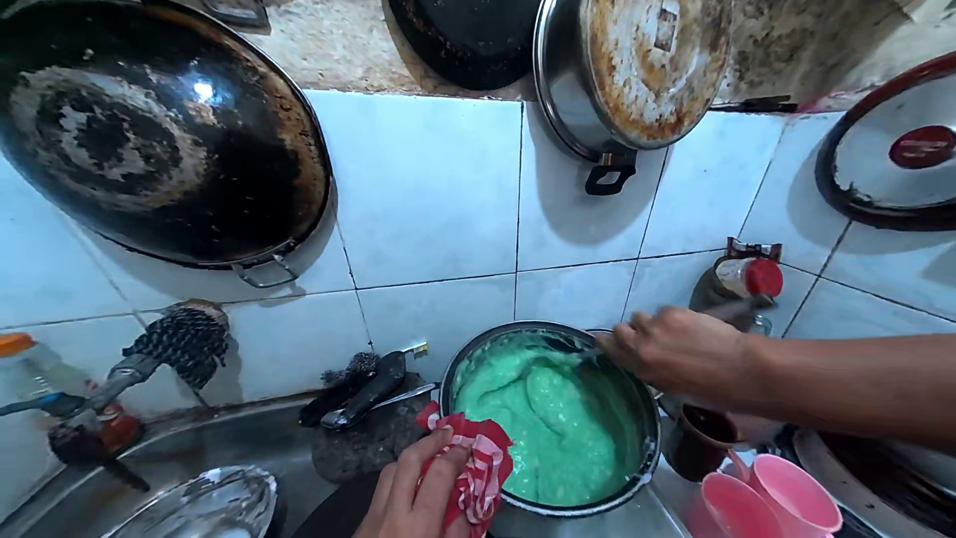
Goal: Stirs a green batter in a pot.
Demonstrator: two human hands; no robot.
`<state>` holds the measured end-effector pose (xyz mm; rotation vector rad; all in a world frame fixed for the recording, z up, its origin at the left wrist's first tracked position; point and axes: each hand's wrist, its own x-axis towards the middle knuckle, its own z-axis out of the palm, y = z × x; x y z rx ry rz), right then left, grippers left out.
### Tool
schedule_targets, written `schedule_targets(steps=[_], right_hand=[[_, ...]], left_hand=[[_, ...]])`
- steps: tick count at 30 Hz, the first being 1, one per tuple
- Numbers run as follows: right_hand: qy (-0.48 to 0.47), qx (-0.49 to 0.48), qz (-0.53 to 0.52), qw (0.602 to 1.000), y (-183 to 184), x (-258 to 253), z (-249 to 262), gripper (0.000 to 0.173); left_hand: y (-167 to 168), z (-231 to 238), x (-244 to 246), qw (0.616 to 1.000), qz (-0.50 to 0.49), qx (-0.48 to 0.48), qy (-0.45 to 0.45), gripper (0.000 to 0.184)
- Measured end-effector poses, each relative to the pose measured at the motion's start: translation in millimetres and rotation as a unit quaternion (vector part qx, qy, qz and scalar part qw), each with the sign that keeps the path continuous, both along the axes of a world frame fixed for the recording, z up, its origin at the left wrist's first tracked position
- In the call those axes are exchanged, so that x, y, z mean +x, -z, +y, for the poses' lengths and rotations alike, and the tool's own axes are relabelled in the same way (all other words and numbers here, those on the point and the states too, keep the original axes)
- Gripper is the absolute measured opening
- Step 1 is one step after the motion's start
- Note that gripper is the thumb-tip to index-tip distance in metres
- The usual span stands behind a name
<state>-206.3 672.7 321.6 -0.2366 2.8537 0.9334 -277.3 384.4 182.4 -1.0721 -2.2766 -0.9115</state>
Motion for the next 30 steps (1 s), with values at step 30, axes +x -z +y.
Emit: schedule_targets(steps=[30], right_hand=[[-0.046, -0.011, 0.028, 0.999, -1.4, -12.9, -25.3, 0.042]], left_hand=[[-2.4, 0.0, -0.8, 1.0, -0.012, -0.001, 0.013, 0.023]])
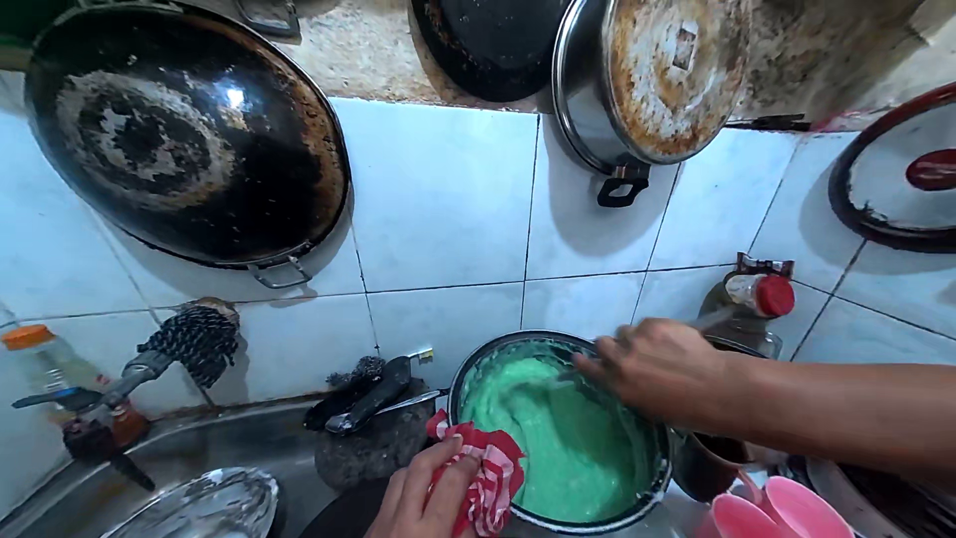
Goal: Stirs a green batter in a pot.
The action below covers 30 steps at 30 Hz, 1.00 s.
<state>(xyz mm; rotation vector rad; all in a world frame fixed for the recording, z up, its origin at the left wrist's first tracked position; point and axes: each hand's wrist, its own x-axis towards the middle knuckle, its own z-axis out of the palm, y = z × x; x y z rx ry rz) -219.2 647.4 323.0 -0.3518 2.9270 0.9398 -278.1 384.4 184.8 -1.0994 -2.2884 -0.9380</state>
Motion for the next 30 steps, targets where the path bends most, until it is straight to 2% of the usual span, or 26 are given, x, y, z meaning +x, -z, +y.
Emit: schedule_targets(steps=[2, 4, 7, 10, 13, 16, 18, 20, 21, 23, 25, 26, 28, 30], right_hand=[[-0.163, 0.046, 0.114, 0.979, 5.0, -11.7, 0.8, 0.039], [-0.222, 0.073, 0.152, 0.96, 1.7, -19.1, 6.0, 0.036], [-0.101, 0.084, 0.029, 0.991, -7.0, -15.3, 17.6, 0.04], [0.025, 0.056, -0.082, 0.995, -10.1, 3.9, 14.6, 0.034], [0.155, 0.043, -0.19, 0.969, -29.9, 20.7, -13.9, 0.016], [0.223, 0.013, -0.3, 0.927, -52.1, 9.5, -19.5, 0.018], [0.224, -0.082, -0.33, 0.913, -49.4, -0.7, -9.9, 0.023], [0.225, -0.178, -0.311, 0.906, -50.8, -6.2, -4.6, 0.026], [0.236, -0.196, -0.286, 0.908, -56.7, -7.9, -6.4, 0.028], [0.245, -0.147, -0.222, 0.932, -68.3, -7.4, -11.6, 0.031], [0.207, -0.054, -0.14, 0.967, -64.8, -3.9, -8.9, 0.03], [0.208, -0.024, -0.118, 0.971, -59.7, -5.3, -11.2, 0.032], [0.199, -0.014, -0.076, 0.977, -36.9, -13.8, -11.4, 0.034], [0.201, -0.053, -0.086, 0.974, -13.3, -24.8, -16.7, 0.035]], left_hand=[[-1.6, -0.1, -0.6, 1.0, -0.004, -0.001, -0.004, 0.023], [-2.5, -1.1, 0.4, 1.0, -0.013, -0.012, -0.006, 0.025], [-2.5, -0.5, 1.7, 1.0, -0.011, -0.017, -0.007, 0.025], [-2.2, 0.4, 2.7, 1.0, -0.011, -0.008, -0.009, 0.024], [-1.4, 0.7, 4.0, 1.0, -0.016, -0.005, -0.014, 0.024], [0.4, 0.5, 3.4, 1.0, -0.014, 0.0, -0.011, 0.025], [0.8, 0.8, 2.4, 1.0, -0.01, 0.008, -0.008, 0.025], [1.3, 1.0, 1.7, 1.0, -0.008, 0.013, -0.004, 0.025], [1.3, 1.1, 1.3, 1.0, -0.008, 0.014, -0.004, 0.025], [0.4, 0.3, 1.7, 1.0, -0.016, 0.012, -0.004, 0.025], [-0.5, -0.4, 2.1, 1.0, -0.024, 0.006, -0.007, 0.024], [-0.7, -0.4, 1.8, 1.0, -0.024, 0.001, -0.009, 0.024], [-1.5, -0.9, 0.5, 1.0, -0.023, -0.006, -0.009, 0.024], [-2.7, -2.2, -0.4, 1.0, -0.022, -0.009, 0.0, 0.024]])
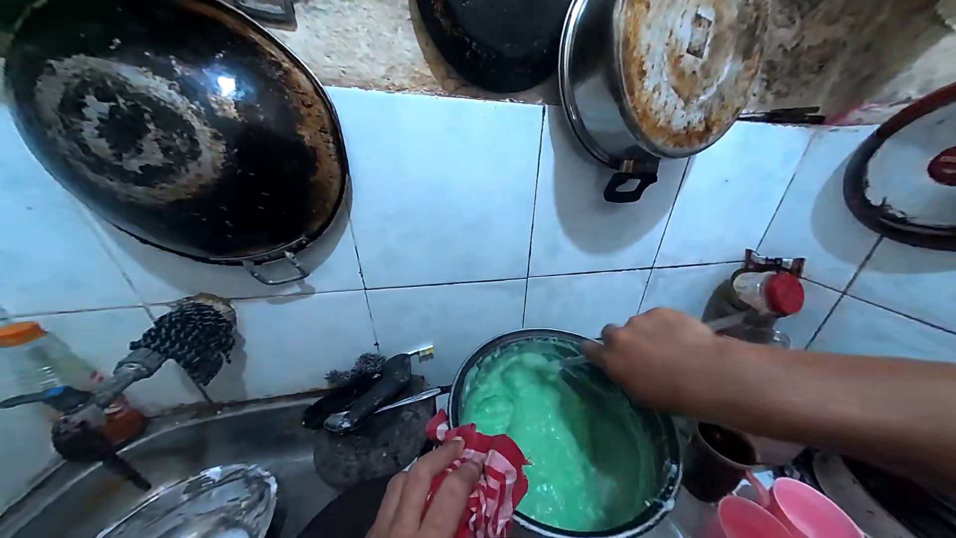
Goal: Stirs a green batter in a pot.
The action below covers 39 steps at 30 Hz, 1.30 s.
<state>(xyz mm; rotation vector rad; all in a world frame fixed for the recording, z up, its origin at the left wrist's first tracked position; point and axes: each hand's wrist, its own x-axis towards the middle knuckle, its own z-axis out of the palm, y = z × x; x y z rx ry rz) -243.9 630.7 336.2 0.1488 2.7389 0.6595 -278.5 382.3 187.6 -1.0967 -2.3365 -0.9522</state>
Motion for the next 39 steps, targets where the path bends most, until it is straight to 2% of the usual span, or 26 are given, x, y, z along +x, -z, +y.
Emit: schedule_targets(steps=[2, 5, 9, 13, 15, 19, 20, 21, 25, 28, 29, 30, 32, 33, 34, 35, 37, 39], right_hand=[[-0.065, -0.054, 0.012, 0.996, 19.7, 6.3, 0.0, 0.044], [-0.26, -0.055, 0.086, 0.96, 37.0, 31.5, 22.9, 0.047], [-0.479, 0.056, 0.19, 0.855, 11.6, 38.0, 38.9, 0.04], [-0.548, 0.109, 0.258, 0.788, -11.1, 10.6, 27.9, 0.034], [-0.55, 0.108, 0.239, 0.793, -16.7, -3.3, 34.8, 0.033], [-0.42, 0.128, 0.13, 0.889, -18.1, 14.3, 59.8, 0.033], [-0.396, 0.127, 0.121, 0.901, -17.1, 22.4, 65.1, 0.033], [-0.396, 0.132, 0.129, 0.9, -17.2, 29.3, 67.1, 0.034], [-0.494, 0.148, 0.218, 0.829, -13.2, 23.4, 45.1, 0.036], [-0.512, 0.13, 0.206, 0.824, -9.2, -3.6, 39.1, 0.034], [-0.494, 0.12, 0.192, 0.839, -7.0, -6.8, 42.3, 0.033], [-0.446, 0.107, 0.158, 0.874, -5.4, -2.5, 43.7, 0.034], [-0.278, 0.07, 0.051, 0.957, -9.9, 16.7, 37.5, 0.04], [-0.215, 0.069, 0.018, 0.974, -16.6, 24.9, 32.8, 0.041], [-0.195, 0.086, 0.015, 0.977, -24.4, 31.7, 29.2, 0.041], [-0.223, 0.108, 0.044, 0.968, -30.5, 37.2, 28.2, 0.041], [-0.362, 0.139, 0.151, 0.909, -32.2, 36.4, 30.8, 0.035], [-0.447, 0.147, 0.212, 0.856, -29.1, 19.3, 31.3, 0.032]], left_hand=[[-1.2, 0.0, 0.3, 1.0, 0.001, -0.001, 0.003, 0.023], [0.4, -0.4, -0.1, 1.0, -0.004, 0.004, 0.003, 0.023], [4.9, -0.3, -1.8, 1.0, 0.005, 0.021, 0.008, 0.022], [6.4, -1.1, -4.1, 0.999, 0.029, 0.029, 0.017, 0.02], [5.4, -1.9, -3.5, 0.999, 0.03, 0.023, 0.015, 0.02], [4.2, -1.1, -1.3, 1.0, 0.013, 0.011, 0.006, 0.02], [4.5, -0.4, -0.5, 1.0, 0.008, 0.014, 0.002, 0.021], [4.9, 0.6, -0.2, 1.0, 0.005, 0.019, -0.001, 0.021], [5.6, 2.3, 0.3, 1.0, 0.005, 0.028, -0.006, 0.022], [5.6, 1.3, 0.4, 0.999, 0.015, 0.029, -0.002, 0.021], [5.5, 0.7, 0.2, 1.0, 0.015, 0.026, 0.002, 0.021], [5.3, 0.1, 0.6, 1.0, 0.012, 0.022, 0.004, 0.021], [4.5, 0.4, 1.9, 1.0, 0.004, 0.018, 0.002, 0.022], [4.9, 1.0, 1.8, 1.0, 0.003, 0.021, -0.001, 0.021], [5.6, 1.8, 1.5, 1.0, 0.003, 0.027, -0.005, 0.021], [6.2, 2.6, 1.2, 0.999, 0.004, 0.031, -0.008, 0.021], [7.9, 3.4, 1.0, 0.999, 0.011, 0.037, -0.013, 0.021], [7.6, 2.6, 2.9, 0.999, 0.012, 0.028, -0.013, 0.022]])
